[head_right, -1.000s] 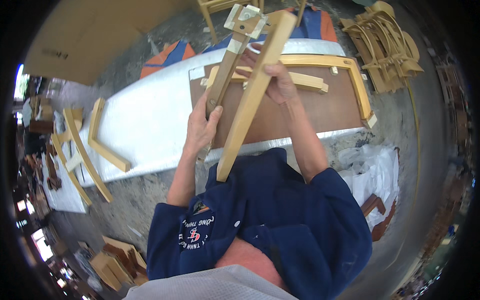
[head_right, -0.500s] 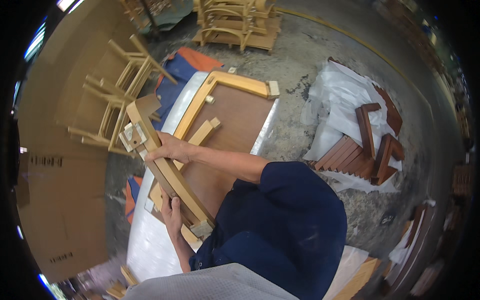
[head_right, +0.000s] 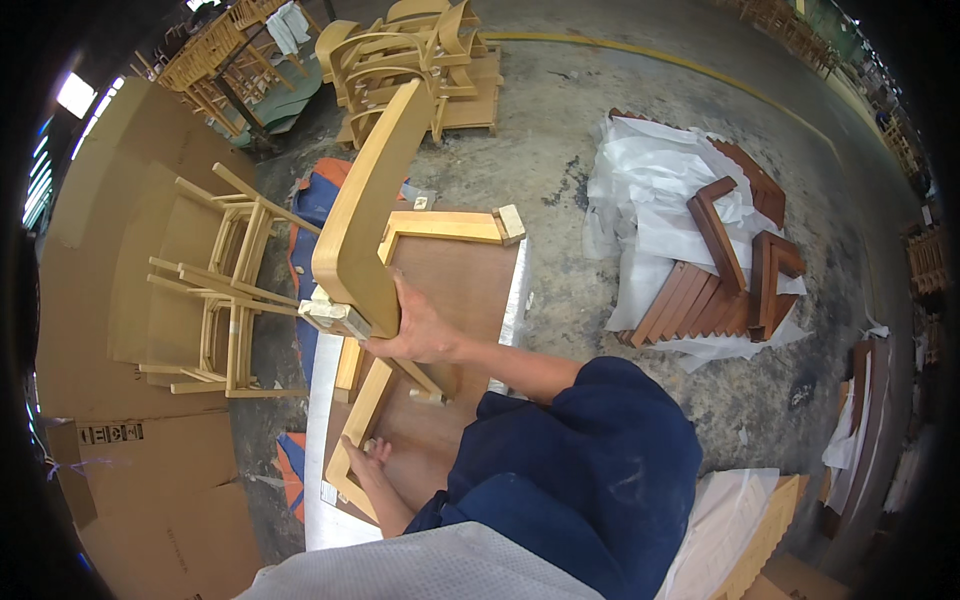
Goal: The person assembles wooden chair frames by hand, inserting legs into corner joints and stacking completed frames on a workbench. The person repeatedly picks up frame components, aligns them, and secures the joints before placing the assembled units aside.
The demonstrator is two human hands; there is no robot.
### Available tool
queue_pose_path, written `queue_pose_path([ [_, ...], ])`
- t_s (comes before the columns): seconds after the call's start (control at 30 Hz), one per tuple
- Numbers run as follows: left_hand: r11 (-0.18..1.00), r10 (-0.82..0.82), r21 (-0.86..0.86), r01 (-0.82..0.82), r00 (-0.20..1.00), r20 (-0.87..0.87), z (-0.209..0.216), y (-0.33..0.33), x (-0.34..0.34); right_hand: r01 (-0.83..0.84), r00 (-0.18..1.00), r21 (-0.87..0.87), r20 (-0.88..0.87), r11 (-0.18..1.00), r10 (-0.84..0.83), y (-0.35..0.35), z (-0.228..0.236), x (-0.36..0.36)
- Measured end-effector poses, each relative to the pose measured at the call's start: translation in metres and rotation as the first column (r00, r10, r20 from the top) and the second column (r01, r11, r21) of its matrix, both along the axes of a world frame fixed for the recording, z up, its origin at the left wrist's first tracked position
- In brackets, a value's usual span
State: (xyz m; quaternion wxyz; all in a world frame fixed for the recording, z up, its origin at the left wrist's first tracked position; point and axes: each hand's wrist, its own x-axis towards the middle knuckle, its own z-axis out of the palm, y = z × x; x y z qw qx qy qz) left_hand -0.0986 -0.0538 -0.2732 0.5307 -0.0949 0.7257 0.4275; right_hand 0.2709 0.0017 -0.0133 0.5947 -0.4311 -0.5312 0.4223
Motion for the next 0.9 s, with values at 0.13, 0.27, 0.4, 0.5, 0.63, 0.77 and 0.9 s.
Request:
queue_pose_path([
  [0.13,0.998,0.032,-0.044,-0.035,0.996,-0.08,-0.01,0.034,-0.013,-0.027,0.993,-0.027,0.11,0.999,0.03,0.007,0.001,0.015],
  [0.27,0.993,-0.022,0.108,0.041,0.984,-0.178,-0.017,0.035,-0.02,-0.12,0.991,-0.077,0.056,0.99,0.124,0.01,0.009,0.026],
  [0.4,0.965,0.212,0.2,-0.172,0.956,-0.201,0.037,0.049,0.013,-0.105,0.993,0.061,-0.049,0.993,0.108,0.01,-0.003,0.039],
  [0.5,0.833,0.439,0.5,-0.235,0.831,-0.341,0.11,0.038,0.04,-0.181,0.977,0.052,-0.109,0.982,0.185,0.017,-0.005,0.048],
  [0.63,0.598,0.593,0.797,-0.089,0.717,-0.365,0.202,0.029,0.029,-0.379,0.873,0.049,-0.312,0.924,0.374,0.039,-0.005,0.066],
  [0.77,0.327,0.469,0.941,0.089,0.849,-0.243,0.298,0.016,0.026,-0.577,0.69,0.174,-0.419,0.798,0.59,0.059,0.008,0.053],
  [0.9,0.11,0.254,0.966,0.234,0.933,-0.255,0.335,0.013,0.052,-0.712,0.54,0.139,-0.519,0.688,0.663,0.064,0.005,0.027],
])
